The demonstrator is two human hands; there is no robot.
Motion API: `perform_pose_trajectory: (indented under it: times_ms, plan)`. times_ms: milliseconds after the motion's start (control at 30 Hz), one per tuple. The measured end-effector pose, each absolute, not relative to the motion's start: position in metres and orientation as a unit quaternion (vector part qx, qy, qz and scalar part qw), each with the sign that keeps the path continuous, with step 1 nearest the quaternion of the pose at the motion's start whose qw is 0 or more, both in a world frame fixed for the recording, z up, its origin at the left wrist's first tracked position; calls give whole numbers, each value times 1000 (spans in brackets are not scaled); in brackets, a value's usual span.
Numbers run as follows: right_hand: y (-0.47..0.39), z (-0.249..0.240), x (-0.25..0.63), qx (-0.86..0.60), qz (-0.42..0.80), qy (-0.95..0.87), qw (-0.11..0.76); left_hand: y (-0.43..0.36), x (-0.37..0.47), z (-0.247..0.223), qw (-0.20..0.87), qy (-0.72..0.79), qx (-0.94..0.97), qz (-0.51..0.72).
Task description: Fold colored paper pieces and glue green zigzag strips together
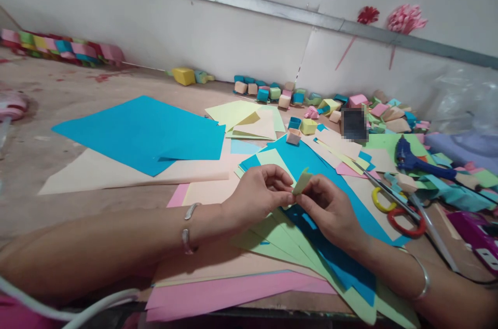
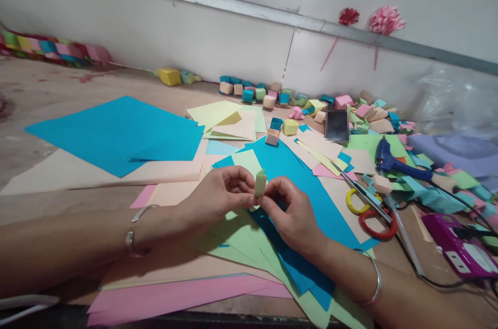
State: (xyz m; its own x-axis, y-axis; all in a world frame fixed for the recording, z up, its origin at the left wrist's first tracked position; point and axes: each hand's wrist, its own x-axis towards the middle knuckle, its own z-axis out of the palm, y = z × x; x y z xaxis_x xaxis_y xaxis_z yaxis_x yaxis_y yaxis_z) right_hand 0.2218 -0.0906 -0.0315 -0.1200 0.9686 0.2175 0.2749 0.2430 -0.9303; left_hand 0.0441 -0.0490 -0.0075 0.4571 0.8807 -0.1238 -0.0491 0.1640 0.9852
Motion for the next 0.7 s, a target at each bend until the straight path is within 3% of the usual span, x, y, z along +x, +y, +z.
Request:
perform_pose_trajectory:
  times_ms: [700]
  plan:
    - [-90, -26, 229, -444, 318, -704, 454, -50, 43, -3, 719, 362, 518, 290]
